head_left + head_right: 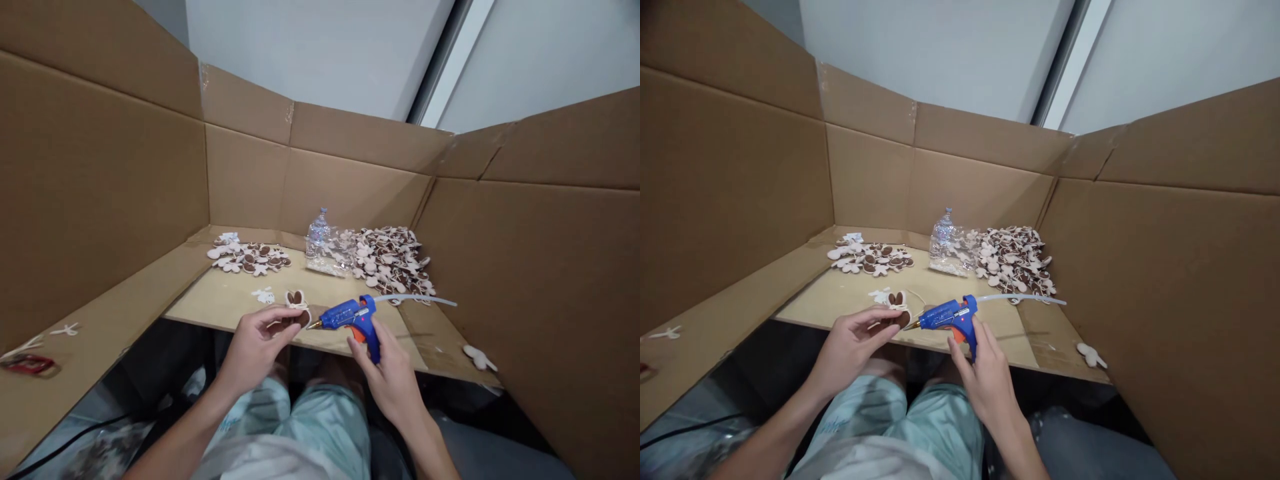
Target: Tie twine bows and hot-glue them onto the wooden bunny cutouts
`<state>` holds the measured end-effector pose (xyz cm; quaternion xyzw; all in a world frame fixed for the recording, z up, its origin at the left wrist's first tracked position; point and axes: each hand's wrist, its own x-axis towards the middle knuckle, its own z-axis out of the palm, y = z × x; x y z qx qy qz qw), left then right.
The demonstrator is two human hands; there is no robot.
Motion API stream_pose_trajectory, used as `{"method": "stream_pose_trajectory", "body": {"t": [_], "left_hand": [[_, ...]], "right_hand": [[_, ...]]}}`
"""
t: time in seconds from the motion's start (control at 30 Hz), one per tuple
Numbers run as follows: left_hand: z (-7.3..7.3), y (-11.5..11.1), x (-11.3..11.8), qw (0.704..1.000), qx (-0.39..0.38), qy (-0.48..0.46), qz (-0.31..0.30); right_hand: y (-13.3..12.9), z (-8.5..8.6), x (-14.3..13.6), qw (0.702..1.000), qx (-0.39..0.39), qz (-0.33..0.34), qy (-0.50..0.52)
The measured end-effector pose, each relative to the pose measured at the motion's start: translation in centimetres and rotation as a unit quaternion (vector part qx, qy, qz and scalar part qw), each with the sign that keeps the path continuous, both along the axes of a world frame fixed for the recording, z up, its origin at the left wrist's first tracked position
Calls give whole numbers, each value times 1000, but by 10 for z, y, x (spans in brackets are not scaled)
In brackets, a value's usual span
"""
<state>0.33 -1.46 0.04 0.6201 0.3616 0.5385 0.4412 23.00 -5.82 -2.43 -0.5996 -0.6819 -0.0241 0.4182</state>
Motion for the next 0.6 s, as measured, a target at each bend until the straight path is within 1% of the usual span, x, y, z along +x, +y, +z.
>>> {"method": "stream_pose_trajectory", "body": {"t": [0.1,0.23,0.43,0.6], "left_hand": [[2,-4,1,1000,-15,-3,-16],[6,-8,0,999,-18,-11,-30],[9,-12,-3,999,-26,2,-27],[13,-14,-4,1000,-23,6,-19]], "right_hand": [[-2,0,-2,1000,18,10,-1],[-3,0,-2,1000,23,8,3],[-5,4,-2,1000,24,-1,7],[-6,2,-1,999,41,-10,-1]]}}
